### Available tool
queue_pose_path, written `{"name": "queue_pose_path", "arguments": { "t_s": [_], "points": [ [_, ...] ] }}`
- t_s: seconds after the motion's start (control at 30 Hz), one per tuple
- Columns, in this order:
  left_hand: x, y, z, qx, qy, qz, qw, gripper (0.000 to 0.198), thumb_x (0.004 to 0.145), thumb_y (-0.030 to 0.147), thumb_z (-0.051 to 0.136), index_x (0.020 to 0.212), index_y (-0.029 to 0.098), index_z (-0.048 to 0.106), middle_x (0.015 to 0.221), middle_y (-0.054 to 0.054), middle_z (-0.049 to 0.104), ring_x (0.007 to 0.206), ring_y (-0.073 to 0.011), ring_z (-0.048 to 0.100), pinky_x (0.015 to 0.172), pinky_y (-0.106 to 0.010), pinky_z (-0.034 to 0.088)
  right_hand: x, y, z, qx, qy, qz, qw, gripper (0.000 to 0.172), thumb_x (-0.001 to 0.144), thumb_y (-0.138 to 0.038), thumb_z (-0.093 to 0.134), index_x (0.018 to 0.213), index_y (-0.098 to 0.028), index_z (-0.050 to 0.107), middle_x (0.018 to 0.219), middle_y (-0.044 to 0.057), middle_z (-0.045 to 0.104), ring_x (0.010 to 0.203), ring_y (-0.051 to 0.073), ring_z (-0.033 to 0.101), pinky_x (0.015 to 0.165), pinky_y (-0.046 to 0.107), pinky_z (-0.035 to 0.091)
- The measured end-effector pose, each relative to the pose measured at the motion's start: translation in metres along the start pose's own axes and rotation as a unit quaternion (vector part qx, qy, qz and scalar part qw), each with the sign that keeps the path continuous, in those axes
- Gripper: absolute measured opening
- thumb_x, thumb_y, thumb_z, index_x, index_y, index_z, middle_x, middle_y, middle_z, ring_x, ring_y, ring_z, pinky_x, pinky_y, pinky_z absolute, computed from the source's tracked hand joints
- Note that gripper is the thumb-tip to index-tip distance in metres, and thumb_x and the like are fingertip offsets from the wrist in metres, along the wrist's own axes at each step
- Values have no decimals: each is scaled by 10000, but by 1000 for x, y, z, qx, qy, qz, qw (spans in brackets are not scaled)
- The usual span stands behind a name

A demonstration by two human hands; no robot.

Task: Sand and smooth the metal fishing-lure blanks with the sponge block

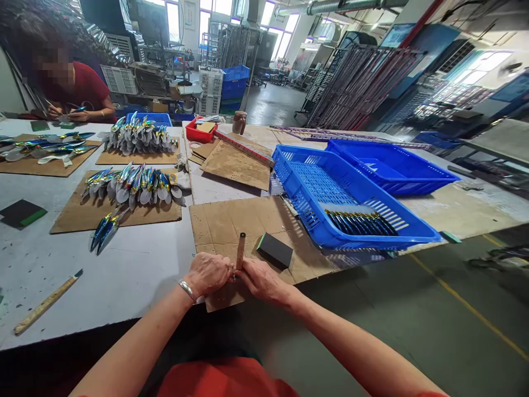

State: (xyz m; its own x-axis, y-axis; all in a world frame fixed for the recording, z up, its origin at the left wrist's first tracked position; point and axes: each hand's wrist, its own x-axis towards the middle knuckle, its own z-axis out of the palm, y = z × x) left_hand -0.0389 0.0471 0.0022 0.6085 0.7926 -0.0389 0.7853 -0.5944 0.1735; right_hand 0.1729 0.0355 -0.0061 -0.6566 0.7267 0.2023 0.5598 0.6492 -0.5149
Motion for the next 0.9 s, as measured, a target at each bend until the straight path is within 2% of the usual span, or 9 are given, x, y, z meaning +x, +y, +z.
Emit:
{"name": "queue_pose_path", "arguments": {
  "t_s": [0.17,0.33,0.6,0.77,0.9],
  "points": [
    [0,0,0,4,2,0,1000,352,1007,355,403,878,173,675,815,-108,734,728,-272,713,545,-313,421,2,0,-4,-5,-23,7,1000,195,1041,-236,484,850,-210,462,824,49,605,712,192,554,667,297,412],
    [0,1,-1,7,-4,6,1000,349,1002,389,431,884,167,674,822,-115,737,743,-279,719,542,-315,423,4,2,-1,-18,-20,-12,1000,197,1054,-256,478,864,-210,459,824,51,601,713,191,552,663,293,401],
    [0,2,-1,6,5,-4,1000,390,1021,375,382,861,177,678,815,-110,738,734,-275,719,557,-310,447,-2,5,5,4,43,-44,998,92,1050,-211,450,977,-192,501,870,78,628,747,217,576,675,304,414],
    [0,1,2,9,24,-1,1000,421,1027,365,353,847,172,680,784,-119,729,718,-275,715,560,-317,450,-1,4,-2,20,-5,-16,1000,117,1042,-209,495,927,-197,505,884,71,630,780,216,587,706,308,434],
    [-1,1,1,6,19,-3,1000,389,1019,355,372,870,173,682,792,-107,732,723,-265,717,566,-307,449,0,4,0,14,9,-29,999,148,1063,-248,450,936,-196,506,904,86,631,780,220,579,707,315,430]
  ]
}}
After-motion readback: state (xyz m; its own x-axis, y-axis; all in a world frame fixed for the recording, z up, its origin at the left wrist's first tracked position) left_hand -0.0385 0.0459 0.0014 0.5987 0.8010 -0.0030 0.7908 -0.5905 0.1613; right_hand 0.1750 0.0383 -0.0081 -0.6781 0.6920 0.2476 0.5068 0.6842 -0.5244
